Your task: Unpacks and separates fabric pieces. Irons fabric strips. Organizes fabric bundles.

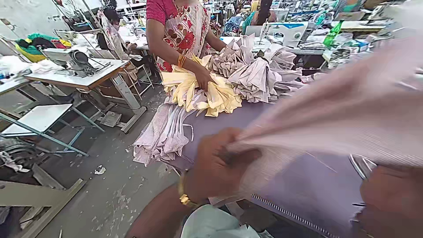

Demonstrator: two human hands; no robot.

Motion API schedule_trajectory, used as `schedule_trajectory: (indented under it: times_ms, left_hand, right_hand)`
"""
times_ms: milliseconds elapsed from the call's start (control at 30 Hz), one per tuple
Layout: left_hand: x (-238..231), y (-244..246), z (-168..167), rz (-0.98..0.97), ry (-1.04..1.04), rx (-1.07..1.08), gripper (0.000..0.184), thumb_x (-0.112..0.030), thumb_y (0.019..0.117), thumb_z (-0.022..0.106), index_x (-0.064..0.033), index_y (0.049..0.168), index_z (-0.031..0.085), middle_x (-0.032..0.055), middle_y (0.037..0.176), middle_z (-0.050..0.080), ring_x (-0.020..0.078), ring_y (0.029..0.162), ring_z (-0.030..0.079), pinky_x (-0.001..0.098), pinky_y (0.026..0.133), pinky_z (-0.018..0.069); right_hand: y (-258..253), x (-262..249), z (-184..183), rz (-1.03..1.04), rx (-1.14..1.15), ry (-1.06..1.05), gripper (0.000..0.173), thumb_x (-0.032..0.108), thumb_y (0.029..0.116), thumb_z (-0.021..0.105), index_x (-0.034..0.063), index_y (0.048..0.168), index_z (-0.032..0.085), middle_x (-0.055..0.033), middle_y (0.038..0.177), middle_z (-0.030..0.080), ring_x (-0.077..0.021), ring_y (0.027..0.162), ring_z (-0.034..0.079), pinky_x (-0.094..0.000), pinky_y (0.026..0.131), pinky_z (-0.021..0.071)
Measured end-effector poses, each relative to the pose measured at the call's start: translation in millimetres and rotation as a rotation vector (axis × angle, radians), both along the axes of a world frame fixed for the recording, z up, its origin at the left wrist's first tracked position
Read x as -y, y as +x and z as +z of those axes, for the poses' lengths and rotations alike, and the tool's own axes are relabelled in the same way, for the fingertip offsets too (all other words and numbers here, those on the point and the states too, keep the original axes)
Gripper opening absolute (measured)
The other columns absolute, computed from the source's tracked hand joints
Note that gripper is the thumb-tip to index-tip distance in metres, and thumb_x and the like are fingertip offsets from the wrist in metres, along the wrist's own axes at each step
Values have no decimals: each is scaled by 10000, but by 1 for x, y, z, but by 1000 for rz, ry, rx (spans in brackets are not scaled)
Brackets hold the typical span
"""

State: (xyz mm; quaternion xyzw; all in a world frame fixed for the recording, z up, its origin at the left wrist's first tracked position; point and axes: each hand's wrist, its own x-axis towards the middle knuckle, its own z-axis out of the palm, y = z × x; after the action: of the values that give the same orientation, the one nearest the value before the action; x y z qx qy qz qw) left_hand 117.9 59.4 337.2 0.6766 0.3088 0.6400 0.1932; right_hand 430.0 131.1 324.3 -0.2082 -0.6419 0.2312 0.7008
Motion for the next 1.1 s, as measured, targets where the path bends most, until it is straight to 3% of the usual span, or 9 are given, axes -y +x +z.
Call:
schedule_trajectory:
  times_ms: [33, 200, 367, 567, 767, 867, 933, 1033, 1100]
  left_hand:
    - [5, -20, -1, 81, -36, 72, 215, -50, 928, 745, 33, 1112, 672, 52, 972, 745, 117, 871, 728, 308, 797, 645]
    - [6, -126, -9, 490, -233, 259, 245, -119, 998, 671, -42, 1222, 611, 102, 953, 744, 212, 811, 755, 391, 717, 666]
    - [-48, -209, -25, 528, -480, 261, 325, -282, 1000, 691, -81, 1246, 621, 102, 1028, 753, 230, 845, 760, 433, 738, 660]
    - [-117, -261, -77, 568, -967, -391, 409, -353, 967, 717, -32, 1216, 664, 181, 1049, 731, 295, 921, 733, 530, 850, 602]
    - [-109, -257, -70, 847, -886, -857, 489, -581, 938, 651, -152, 1155, 744, 129, 1110, 726, 343, 1102, 679, 638, 940, 533]
    - [-87, -283, -42, 914, -734, -615, 347, -392, 1041, 566, -120, 1050, 781, 134, 1028, 749, 331, 977, 715, 631, 869, 557]
    - [-83, -311, -39, 970, -756, -459, 309, -344, 1043, 590, -92, 1051, 769, 154, 988, 743, 344, 928, 713, 628, 850, 548]
    - [-97, -354, -79, 844, -965, -460, 352, -342, 1025, 614, -24, 1074, 756, 223, 1017, 732, 400, 951, 709, 655, 875, 538]
    - [-112, -369, -116, 661, -1055, -428, 380, -377, 1014, 641, -12, 1052, 737, 200, 1018, 730, 332, 937, 720, 562, 874, 576]
  right_hand:
    - [-17, -7, -5, 44, 103, -13, 330, 187, 1017, 648, 79, 1328, 621, -27, 1179, 729, -154, 982, 718, -324, 857, 610]
    - [-118, -12, -64, 262, 167, -257, 278, 94, 973, 691, -38, 1218, 701, -127, 1077, 763, -234, 887, 751, -375, 762, 656]
    - [-226, -39, -85, 417, 299, -491, 216, 104, 981, 679, -16, 1145, 750, -93, 996, 782, -173, 863, 763, -331, 778, 660]
    - [-344, -100, -99, 256, 923, -615, 256, 204, 907, 668, 67, 1099, 767, -95, 1073, 744, -213, 1027, 698, -463, 930, 556]
    - [-364, -98, -107, 97, 1357, -534, 254, 301, 909, 643, 61, 951, 715, -169, 1023, 698, -349, 1023, 675, -591, 831, 539]
    - [-353, -105, -113, 146, 1214, -521, 247, 285, 921, 650, 64, 878, 751, -133, 954, 702, -299, 977, 666, -545, 864, 526]
    - [-345, -112, -115, 204, 1060, -542, 287, 271, 950, 645, 76, 749, 706, -65, 771, 643, -209, 781, 612, -464, 737, 488]
    - [-335, -117, -111, 218, 991, -607, 297, 288, 990, 635, 92, 810, 768, -35, 745, 694, -156, 716, 649, -425, 721, 535]
    - [-331, -120, -111, 170, 993, -622, 281, 307, 970, 652, 118, 805, 779, -10, 726, 711, -136, 679, 659, -413, 691, 542]
